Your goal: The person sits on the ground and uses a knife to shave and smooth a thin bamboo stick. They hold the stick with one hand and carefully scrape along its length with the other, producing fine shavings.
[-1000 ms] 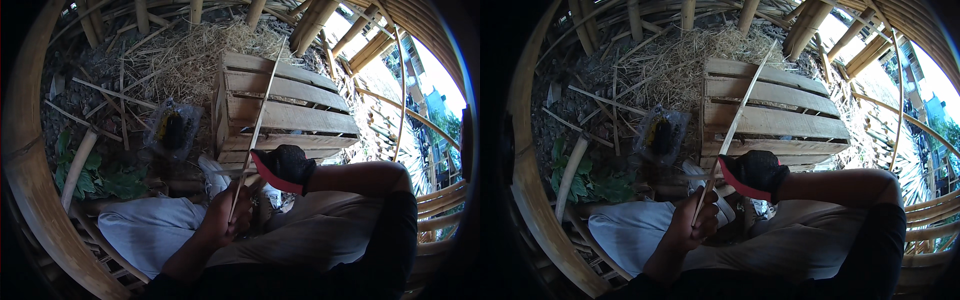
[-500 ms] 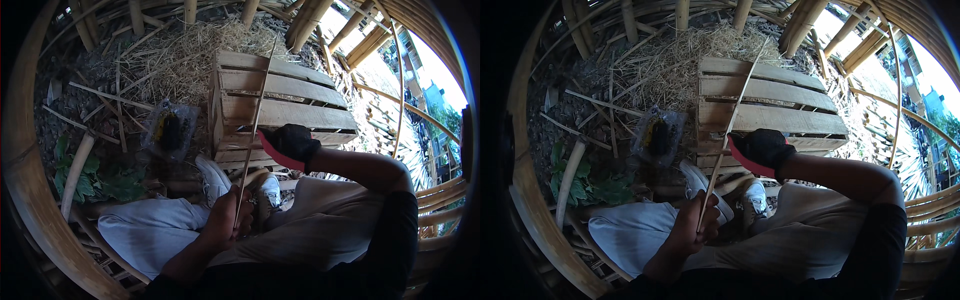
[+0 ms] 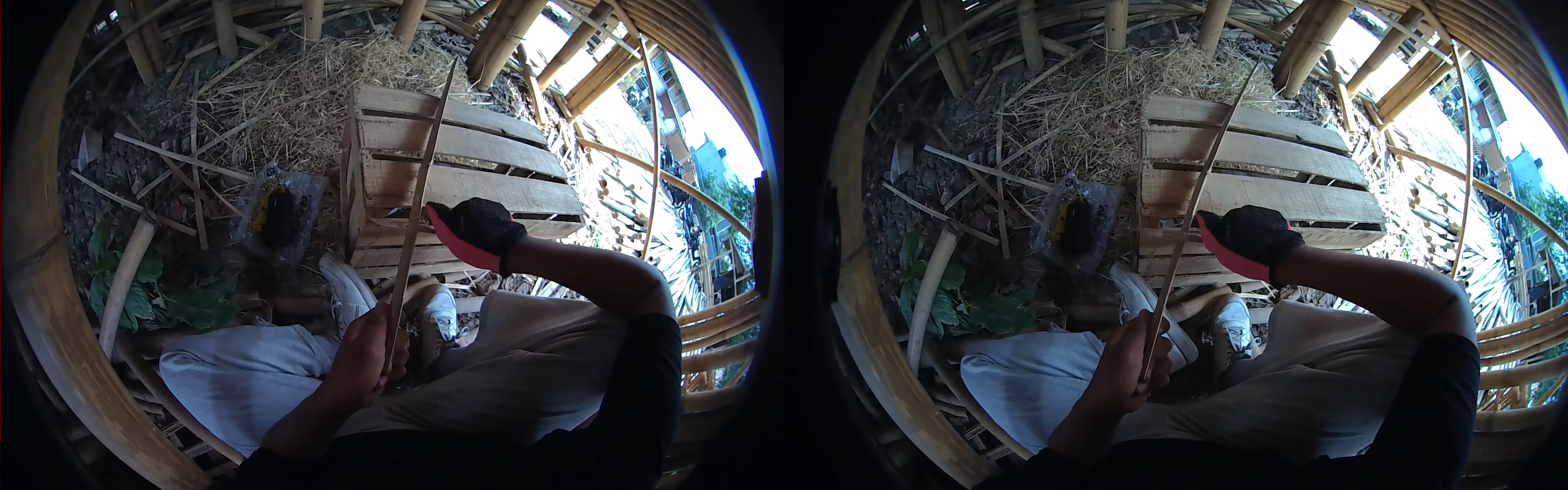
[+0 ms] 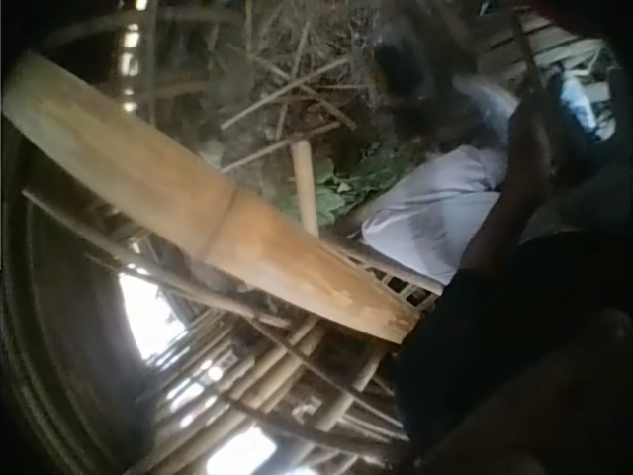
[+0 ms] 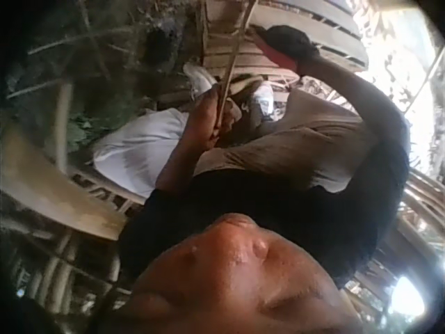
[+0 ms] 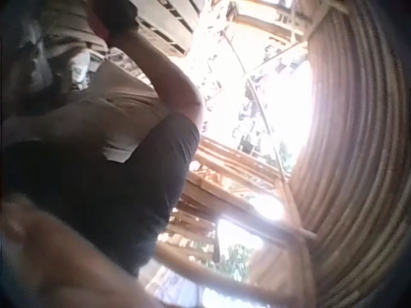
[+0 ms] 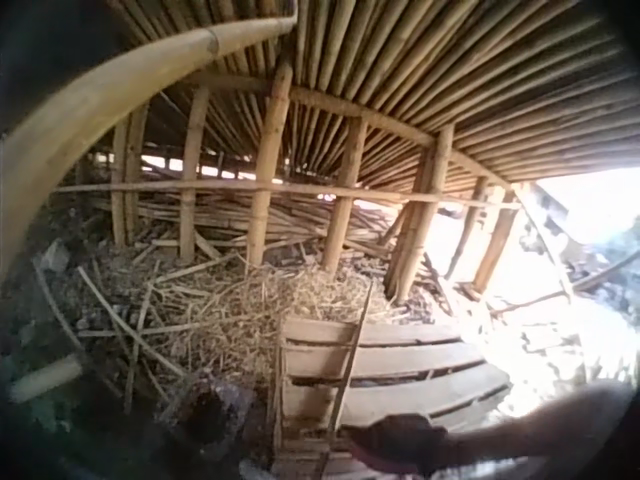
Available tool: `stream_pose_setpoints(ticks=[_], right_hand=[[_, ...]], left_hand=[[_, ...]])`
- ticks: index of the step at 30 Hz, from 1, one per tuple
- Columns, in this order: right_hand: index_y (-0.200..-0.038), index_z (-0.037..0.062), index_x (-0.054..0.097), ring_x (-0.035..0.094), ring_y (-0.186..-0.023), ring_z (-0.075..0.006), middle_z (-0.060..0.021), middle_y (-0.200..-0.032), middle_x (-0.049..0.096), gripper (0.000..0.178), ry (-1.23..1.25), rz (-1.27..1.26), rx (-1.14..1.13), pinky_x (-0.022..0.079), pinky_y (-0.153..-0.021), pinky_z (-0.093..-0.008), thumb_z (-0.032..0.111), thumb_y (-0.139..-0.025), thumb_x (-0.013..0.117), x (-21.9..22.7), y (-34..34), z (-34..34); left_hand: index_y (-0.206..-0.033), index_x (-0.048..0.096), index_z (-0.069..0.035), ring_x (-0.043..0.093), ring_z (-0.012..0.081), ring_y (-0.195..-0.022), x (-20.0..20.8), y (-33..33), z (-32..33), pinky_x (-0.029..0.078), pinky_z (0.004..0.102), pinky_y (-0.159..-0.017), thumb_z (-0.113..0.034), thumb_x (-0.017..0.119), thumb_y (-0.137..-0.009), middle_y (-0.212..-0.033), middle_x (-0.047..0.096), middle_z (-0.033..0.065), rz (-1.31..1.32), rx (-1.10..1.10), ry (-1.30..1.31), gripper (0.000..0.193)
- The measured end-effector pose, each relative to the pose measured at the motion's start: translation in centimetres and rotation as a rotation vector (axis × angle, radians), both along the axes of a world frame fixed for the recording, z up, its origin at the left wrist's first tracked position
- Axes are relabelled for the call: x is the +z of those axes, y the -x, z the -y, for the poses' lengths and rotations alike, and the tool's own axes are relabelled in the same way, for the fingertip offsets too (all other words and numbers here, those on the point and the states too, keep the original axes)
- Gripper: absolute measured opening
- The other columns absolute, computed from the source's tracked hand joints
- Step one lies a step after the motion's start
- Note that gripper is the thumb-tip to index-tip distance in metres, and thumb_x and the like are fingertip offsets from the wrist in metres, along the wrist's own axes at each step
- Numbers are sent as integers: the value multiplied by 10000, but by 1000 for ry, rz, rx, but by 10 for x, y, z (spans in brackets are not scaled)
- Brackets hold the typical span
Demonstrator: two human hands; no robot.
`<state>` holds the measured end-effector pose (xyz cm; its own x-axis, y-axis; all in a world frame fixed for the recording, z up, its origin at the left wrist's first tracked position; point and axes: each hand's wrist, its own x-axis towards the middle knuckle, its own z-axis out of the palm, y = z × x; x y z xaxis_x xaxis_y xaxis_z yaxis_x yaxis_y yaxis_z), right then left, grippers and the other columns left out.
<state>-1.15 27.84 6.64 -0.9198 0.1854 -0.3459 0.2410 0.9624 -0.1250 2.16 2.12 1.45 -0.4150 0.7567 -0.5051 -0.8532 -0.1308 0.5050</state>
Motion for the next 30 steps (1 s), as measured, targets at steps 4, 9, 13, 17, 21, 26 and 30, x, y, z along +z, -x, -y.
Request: stream_pose_setpoints(ticks=[4, 9, 13, 17, 21, 26, 30], right_hand=[[-847, 84, 728, 684, -821, -404, -219, -801, 691, 639, 169, 1, -2, 523, -803, -482, 546, -1028, 325, 8, -9, 12], [-865, 129, 751, 684, -831, -404, -202, -839, 712, 623, 88, 55, 156, 525, -805, -478, 530, -1037, 307, 14, -14, 31], [-842, 90, 727, 674, -800, -423, -216, -791, 688, 640, -74, -77, -23, 519, -791, -484, 536, -1034, 310, -3, 26, -20], [-792, -1, 673, 637, -685, -379, -224, -711, 647, 691, -44, -72, -91, 500, -754, -455, 547, -1033, 330, 6, 33, -34], [-959, 92, 722, 675, -832, -412, -215, -815, 693, 593, 35, 19, 105, 518, -798, -489, 499, -1047, 300, 11, 4, 20], [-1081, 174, 734, 676, -677, -382, -171, -700, 675, 492, -44, -72, 477, 524, -662, -508, 502, -1038, 370, 12, -19, 53], [-995, 123, 744, 676, -688, -395, -198, -715, 674, 572, -158, -134, 244, 526, -688, -501, 530, -1035, 345, -11, 16, 13]], left_hand=[[-1009, 507, -117, 303, 72, -366, -8, -3, 4, 256, 233, -365, -495, 383, -1073, -582, 389, -54, 74, -7, -96, 403], [-1006, 504, -123, 288, 70, -356, -7, 2, 3, 241, 236, -354, -526, 415, -1057, -567, 371, -56, 96, -24, -61, 416], [-1001, 503, -125, 287, 68, -355, -5, 0, 3, 231, 238, -348, -537, 429, -1050, -556, 360, -61, 79, -12, -72, 421], [-998, 502, -124, 277, 70, -349, -8, -1, 4, 234, 242, -353, -532, 440, -1048, -560, 367, -62, 93, -36, -143, 415], [-970, 493, -159, 281, 70, -369, -11, 7, 8, 222, 249, -358, -512, 390, -1068, -562, 354, -63, 158, -52, -153, 381], [-983, 494, -166, 284, 65, -386, -10, 5, 4, 223, 242, -363, -528, 399, -1060, -593, 352, -65, 131, -61, -112, 383], [-988, 495, -164, 299, 66, -390, -5, 6, 7, 234, 241, -366, -520, 399, -1063, -597, 372, -61, 89, -50, -88, 376]])
